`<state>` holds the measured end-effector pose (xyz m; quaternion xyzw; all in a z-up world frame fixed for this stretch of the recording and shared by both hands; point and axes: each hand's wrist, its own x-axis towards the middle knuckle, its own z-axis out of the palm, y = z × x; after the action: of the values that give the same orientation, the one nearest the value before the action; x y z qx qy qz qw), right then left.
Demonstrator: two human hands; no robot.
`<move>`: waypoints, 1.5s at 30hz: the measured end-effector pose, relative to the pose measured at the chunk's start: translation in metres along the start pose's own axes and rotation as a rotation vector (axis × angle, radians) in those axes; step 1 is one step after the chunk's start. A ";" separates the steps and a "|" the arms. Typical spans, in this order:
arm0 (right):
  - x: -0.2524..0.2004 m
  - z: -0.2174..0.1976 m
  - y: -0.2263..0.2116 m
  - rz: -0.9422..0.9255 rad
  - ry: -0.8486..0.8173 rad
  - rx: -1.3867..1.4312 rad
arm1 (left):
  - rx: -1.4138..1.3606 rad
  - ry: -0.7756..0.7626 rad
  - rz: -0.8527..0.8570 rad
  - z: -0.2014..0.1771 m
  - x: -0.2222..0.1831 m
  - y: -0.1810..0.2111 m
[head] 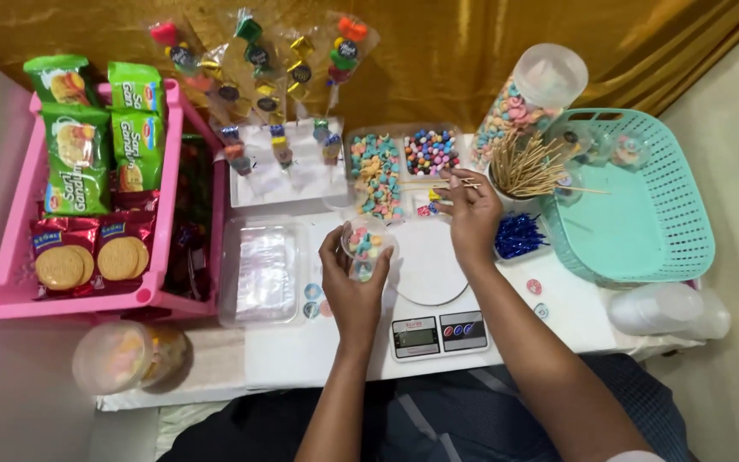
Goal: Selecting and weighing small candies into a plastic cup as part of a candy skewer assembly process.
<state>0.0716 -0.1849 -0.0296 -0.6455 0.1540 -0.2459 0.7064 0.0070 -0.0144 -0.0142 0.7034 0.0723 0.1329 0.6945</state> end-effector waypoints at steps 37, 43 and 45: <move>0.017 0.031 -0.058 -0.316 -0.217 -0.242 | 0.020 -0.059 0.037 0.003 -0.006 0.003; 0.003 0.024 -0.054 -0.294 -0.249 -0.202 | 0.017 -0.059 0.034 0.003 -0.005 0.003; -0.004 0.021 -0.054 -0.296 -0.235 -0.230 | 0.029 -0.057 0.036 0.002 -0.005 0.000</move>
<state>0.0713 -0.1672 0.0263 -0.7618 0.0010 -0.2508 0.5973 0.0025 -0.0173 -0.0142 0.7180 0.0418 0.1242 0.6836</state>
